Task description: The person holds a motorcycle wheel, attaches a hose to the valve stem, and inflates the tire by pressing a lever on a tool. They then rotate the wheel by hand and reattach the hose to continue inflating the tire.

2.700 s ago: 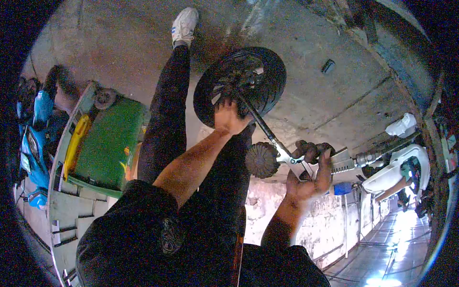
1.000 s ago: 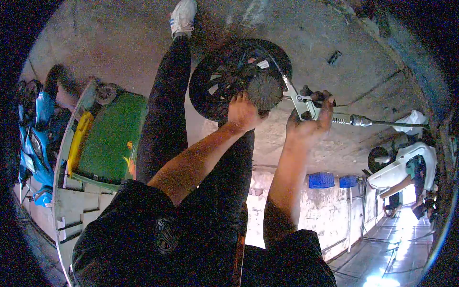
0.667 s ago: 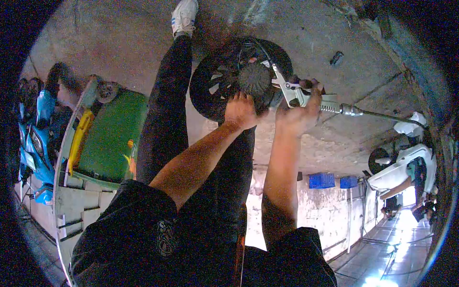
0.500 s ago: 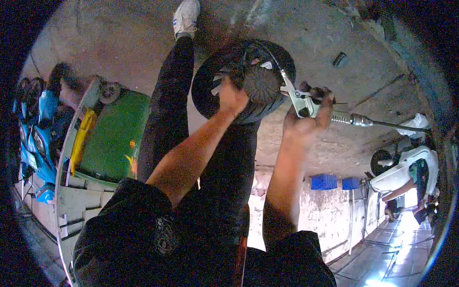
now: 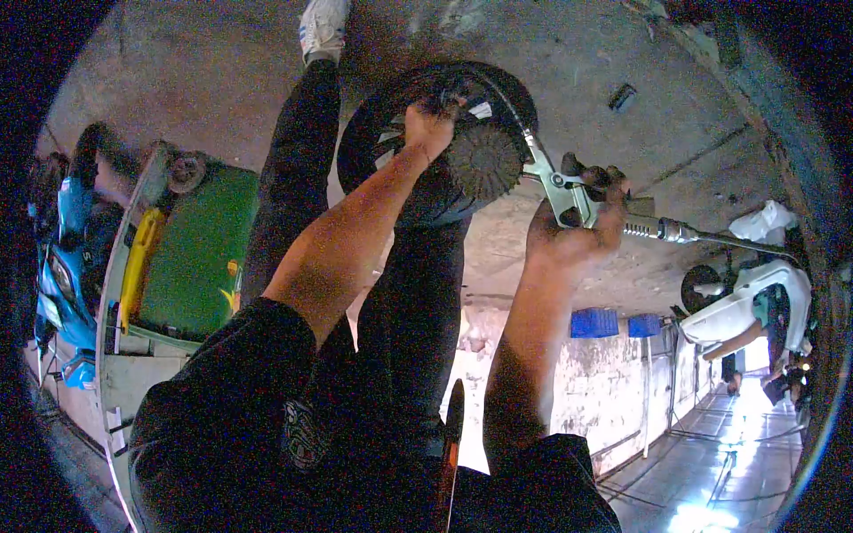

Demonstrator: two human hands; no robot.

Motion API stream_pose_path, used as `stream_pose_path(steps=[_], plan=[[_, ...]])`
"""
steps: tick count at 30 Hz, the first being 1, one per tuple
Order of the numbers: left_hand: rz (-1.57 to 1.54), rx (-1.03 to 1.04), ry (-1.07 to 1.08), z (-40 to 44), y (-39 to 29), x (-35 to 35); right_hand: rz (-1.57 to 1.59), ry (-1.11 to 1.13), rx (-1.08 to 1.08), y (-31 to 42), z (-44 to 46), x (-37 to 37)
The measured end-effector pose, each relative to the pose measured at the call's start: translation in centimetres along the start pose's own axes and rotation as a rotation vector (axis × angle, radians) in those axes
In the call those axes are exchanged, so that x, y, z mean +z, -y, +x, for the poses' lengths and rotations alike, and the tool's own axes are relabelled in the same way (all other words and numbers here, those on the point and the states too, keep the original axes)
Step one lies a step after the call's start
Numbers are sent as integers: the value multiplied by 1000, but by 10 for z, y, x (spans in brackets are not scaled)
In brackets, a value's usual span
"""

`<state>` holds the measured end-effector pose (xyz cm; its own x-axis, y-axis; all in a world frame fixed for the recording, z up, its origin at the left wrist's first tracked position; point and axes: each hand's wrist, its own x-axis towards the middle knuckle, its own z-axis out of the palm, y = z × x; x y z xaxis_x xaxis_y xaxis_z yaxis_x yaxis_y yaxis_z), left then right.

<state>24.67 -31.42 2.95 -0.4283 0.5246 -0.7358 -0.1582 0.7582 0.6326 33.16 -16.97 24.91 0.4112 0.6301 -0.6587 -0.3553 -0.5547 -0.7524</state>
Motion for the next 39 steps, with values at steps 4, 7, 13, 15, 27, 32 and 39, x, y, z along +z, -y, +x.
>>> stream_pose_path(steps=[4,7,13,15,27,32,39], plan=[[-123,-61,-33,2,17,6,16,33,-38,-1,3,-4],[79,-118,-56,-13,9,2,18,50,-14,1,5,-7],[905,-39,163,-128,-82,-38,-10,-78,14,5,0,3],[1041,-7,191,-143,-91,-23,-14,-24,-18,3,2,-2],[982,-117,354,-109,-95,-28,-143,1,-213,5,-17,11],[1008,-197,369,-106,-100,-40,-46,-51,-30,11,-17,6],[1001,-172,319,-100,-101,-46,46,23,19,11,-10,-2]])
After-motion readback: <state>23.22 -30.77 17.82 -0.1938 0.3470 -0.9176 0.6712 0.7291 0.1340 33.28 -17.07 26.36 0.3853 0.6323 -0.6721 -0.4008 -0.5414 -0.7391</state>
